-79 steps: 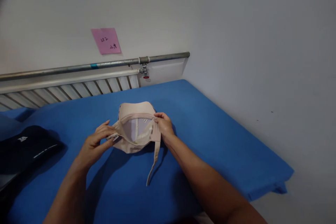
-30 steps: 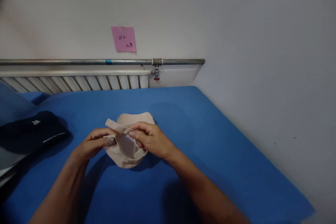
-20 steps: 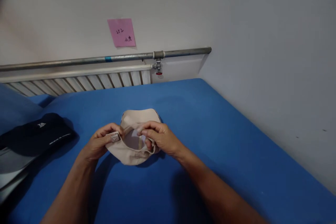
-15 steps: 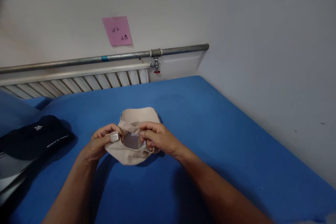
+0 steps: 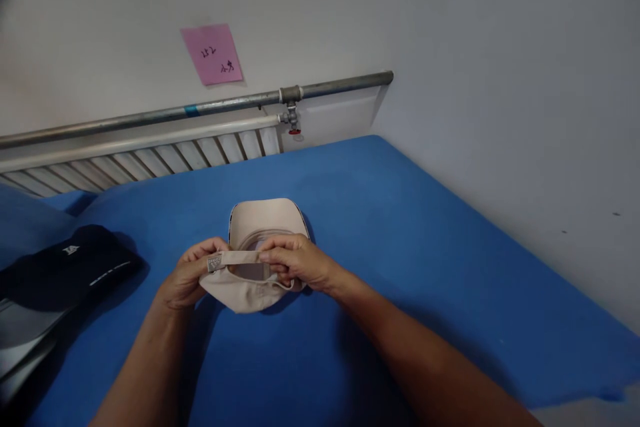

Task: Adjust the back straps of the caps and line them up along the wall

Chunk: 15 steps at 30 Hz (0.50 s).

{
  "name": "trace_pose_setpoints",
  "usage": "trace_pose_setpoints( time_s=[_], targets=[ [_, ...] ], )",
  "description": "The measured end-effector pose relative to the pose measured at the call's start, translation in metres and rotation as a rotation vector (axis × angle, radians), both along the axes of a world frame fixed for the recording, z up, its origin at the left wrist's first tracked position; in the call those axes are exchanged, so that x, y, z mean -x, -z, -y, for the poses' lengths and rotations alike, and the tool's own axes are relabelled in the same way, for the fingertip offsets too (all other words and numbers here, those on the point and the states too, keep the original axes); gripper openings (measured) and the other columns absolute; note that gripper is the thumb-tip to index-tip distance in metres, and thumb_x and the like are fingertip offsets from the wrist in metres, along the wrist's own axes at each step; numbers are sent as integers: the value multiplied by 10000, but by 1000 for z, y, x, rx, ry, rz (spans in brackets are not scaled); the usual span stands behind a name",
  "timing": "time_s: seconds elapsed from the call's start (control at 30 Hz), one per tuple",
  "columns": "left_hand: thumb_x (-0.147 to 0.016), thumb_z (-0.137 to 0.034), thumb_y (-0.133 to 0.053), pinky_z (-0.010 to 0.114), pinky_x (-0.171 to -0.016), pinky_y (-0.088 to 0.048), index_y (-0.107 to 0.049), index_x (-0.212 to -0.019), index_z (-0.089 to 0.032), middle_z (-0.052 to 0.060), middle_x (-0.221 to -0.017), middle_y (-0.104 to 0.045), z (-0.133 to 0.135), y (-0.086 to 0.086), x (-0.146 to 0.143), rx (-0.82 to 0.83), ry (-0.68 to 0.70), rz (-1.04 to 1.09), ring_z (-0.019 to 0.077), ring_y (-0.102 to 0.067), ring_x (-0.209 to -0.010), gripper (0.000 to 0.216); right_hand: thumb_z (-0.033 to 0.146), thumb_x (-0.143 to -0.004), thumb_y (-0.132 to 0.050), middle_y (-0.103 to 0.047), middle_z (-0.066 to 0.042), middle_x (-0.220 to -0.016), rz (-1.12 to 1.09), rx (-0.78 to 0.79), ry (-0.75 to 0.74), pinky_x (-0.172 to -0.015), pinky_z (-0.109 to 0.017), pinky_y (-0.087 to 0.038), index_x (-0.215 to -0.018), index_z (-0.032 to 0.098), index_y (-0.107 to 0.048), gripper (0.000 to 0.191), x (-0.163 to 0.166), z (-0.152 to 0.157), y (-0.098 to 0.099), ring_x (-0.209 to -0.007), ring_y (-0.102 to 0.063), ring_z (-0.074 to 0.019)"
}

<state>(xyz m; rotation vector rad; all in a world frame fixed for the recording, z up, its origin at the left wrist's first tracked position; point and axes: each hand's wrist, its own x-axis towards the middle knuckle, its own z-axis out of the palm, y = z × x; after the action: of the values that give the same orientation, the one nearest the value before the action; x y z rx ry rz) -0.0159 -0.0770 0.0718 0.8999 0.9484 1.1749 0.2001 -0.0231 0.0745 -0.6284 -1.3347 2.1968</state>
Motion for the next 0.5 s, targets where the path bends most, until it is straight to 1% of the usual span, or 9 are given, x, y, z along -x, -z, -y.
trace_pose_setpoints(
  time_s=[0.17,0.5],
  targets=[
    [-604,-316,-857,140,-468,-399,-679,-689,-120,17,-595,-668,0,0,-1,7,2,19,66,-556,-474,278,274,-743,-661,-348,104,-486,-2,8,-11,-405,-181,-201,-743,169,-584,130,0,-1,0,-408,-251,-30],
    [-602,-318,-850,146,-478,-401,-676,-696,-127,10,-591,-654,-1,3,0,7,-10,41,66,-548,-476,275,266,-749,-649,-343,108,-483,25,7,-19,-407,-182,-214,-734,170,-583,117,0,-1,2,-396,-250,-26]
  ],
)
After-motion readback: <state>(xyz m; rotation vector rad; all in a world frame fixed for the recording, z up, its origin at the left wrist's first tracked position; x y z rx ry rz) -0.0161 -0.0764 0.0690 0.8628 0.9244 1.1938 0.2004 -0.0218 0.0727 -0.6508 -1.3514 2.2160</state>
